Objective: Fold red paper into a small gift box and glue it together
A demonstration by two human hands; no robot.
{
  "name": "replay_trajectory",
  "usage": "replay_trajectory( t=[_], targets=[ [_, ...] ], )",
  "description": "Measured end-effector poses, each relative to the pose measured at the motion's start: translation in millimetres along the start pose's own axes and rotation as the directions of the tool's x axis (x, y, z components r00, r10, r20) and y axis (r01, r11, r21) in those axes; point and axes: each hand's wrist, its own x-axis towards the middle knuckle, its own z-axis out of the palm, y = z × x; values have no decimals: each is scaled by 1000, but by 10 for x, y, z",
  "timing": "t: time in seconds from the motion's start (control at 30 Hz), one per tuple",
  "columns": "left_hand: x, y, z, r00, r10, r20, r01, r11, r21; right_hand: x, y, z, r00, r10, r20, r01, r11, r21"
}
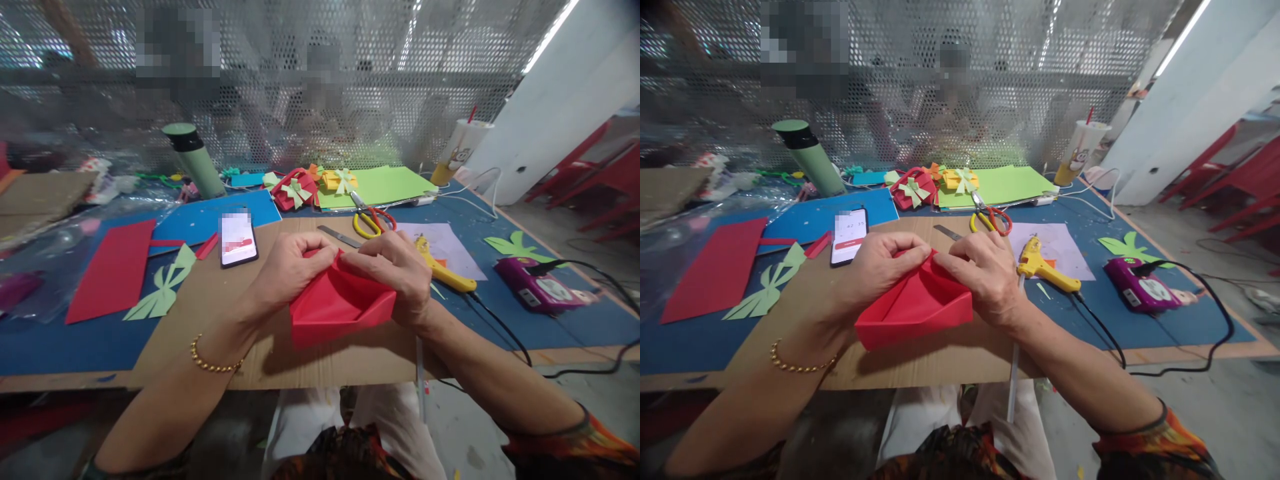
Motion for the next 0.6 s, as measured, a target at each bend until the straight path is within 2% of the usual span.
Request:
replay_trajectory(
  t=[0.2,0.37,0.6],
  targets=[
    [10,-10,-5,996,-78,44,82,991,-109,-8,28,23,1000,-24,-8,24,1000,15],
    [17,-87,-23,987,-113,113,139,955,-261,12,31,10,997,-74,6,75,995,-68],
    [12,-125,-40,979,-143,146,176,954,-243,20,46,-5,991,-136,19,137,988,-76]
  ],
)
